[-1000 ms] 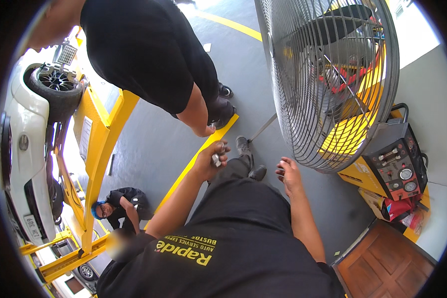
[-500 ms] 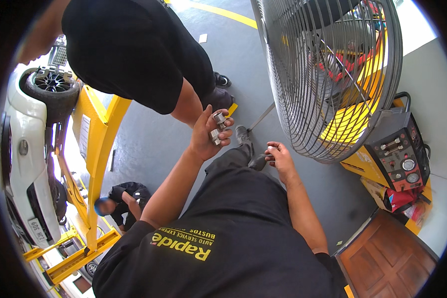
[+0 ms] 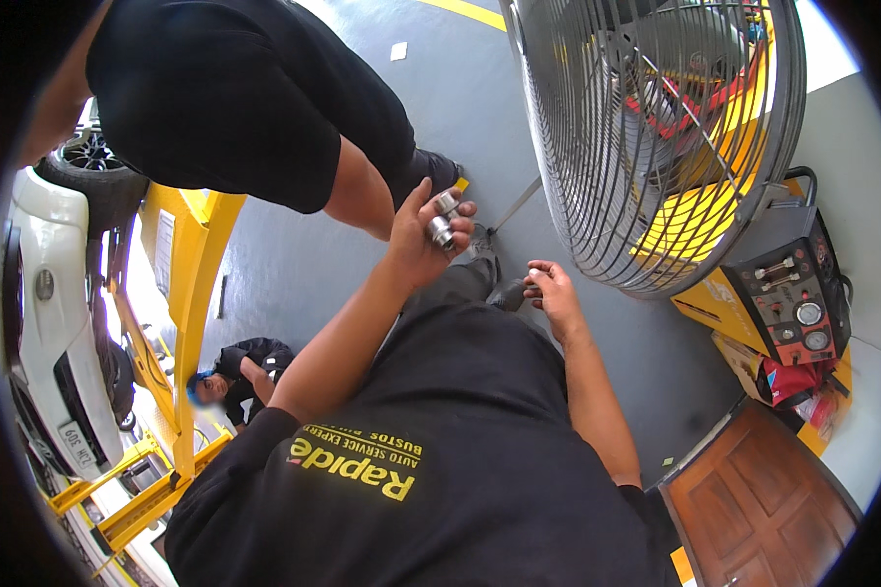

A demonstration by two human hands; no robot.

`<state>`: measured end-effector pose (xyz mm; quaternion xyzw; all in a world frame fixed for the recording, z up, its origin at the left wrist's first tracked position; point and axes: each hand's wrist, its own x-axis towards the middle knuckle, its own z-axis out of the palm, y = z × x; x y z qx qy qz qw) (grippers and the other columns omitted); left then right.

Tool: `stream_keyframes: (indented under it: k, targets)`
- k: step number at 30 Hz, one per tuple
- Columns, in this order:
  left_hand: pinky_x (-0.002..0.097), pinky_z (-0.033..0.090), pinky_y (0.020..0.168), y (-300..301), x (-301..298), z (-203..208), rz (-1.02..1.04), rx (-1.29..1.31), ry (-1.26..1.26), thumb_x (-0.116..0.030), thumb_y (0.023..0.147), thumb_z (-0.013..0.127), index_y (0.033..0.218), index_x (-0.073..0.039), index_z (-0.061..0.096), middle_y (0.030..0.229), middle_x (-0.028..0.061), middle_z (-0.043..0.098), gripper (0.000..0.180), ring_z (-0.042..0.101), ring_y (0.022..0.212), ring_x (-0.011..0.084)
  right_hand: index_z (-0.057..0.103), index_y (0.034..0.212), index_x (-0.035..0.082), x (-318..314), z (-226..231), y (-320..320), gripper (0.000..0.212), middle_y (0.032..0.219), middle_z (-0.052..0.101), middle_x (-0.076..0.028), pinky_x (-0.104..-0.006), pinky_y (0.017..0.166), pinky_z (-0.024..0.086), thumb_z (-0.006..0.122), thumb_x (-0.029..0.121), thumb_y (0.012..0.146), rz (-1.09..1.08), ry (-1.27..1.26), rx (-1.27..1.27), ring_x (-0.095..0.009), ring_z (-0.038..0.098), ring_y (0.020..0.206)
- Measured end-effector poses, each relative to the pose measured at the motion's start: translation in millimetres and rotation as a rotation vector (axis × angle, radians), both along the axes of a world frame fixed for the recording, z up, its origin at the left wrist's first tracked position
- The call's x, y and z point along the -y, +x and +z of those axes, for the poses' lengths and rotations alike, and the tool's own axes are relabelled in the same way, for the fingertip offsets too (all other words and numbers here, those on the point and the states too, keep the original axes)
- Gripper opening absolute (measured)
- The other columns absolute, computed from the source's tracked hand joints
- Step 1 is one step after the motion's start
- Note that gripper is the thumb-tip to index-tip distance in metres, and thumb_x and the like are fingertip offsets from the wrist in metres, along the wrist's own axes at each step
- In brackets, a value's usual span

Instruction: The person selects sockets and a ratchet from a tool chest, then sits under a lifted vehicle to loosen and tighten bolts on the suspension using a ratchet and wrench.

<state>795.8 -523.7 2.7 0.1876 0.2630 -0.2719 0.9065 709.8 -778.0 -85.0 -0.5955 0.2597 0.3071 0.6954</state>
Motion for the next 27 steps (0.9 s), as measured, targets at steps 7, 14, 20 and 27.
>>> stream_keyframes:
  k: [7, 14, 20, 27]
  targets:
    - [0.0345, 0.053, 0.065, 31.2, 7.5, -62.4, -0.023, -0.098, 0.379, -0.042, 0.107, 0.05, 0.115, -0.015, 0.053, 0.093, 0.0045, 0.059, 0.029, 0.058, 0.075, 0.0176, 0.062, 0.131, 0.012, 39.4, -39.2, -32.4, 0.034, 0.107, 0.067, -0.002, -0.0308, 0.077, 0.049, 0.062, 0.029, 0.102, -0.066, -0.124, -0.047, -0.013, 0.063, 0.087]
    - [0.0417, 0.054, 0.062, 165.2, -3.9, -102.3, 0.225, -0.111, 0.53, -0.044, 0.107, 0.043, 0.102, -0.013, 0.058, 0.081, 0.0068, 0.058, 0.035, 0.057, 0.068, 0.0232, 0.058, 0.137, 0.015, 95.1, -53.3, -98.5, 0.039, 0.108, 0.062, -0.003, -0.0339, 0.074, 0.045, 0.063, 0.034, 0.103, -0.465, 0.018, -0.175, -0.017, 0.06, 0.089]
    - [0.0432, 0.055, 0.06, 331.2, -28.6, -94.1, 0.281, -0.076, 0.726, -0.034, 0.106, 0.042, 0.098, -0.011, 0.058, 0.079, 0.0065, 0.06, 0.029, 0.058, 0.066, 0.0221, 0.056, 0.135, 0.018, 133.5, -90.3, -178.6, 0.037, 0.104, 0.062, -0.004, -0.0348, 0.069, 0.047, 0.064, 0.035, 0.103, -0.71, -0.083, -0.335, -0.018, 0.06, 0.085]
    - [0.0423, 0.054, 0.062, 573.4, -126.8, -85.3, 0.307, -0.066, 0.643, -0.021, 0.107, 0.038, 0.1, -0.006, 0.059, 0.081, 0.0101, 0.059, 0.027, 0.058, 0.067, 0.0237, 0.061, 0.126, 0.01, 102.8, -99.8, -132.6, 0.028, 0.103, 0.066, -0.009, -0.0409, 0.06, 0.051, 0.062, 0.027, 0.104, -0.589, -0.53, -0.499, -0.022, 0.065, 0.078]
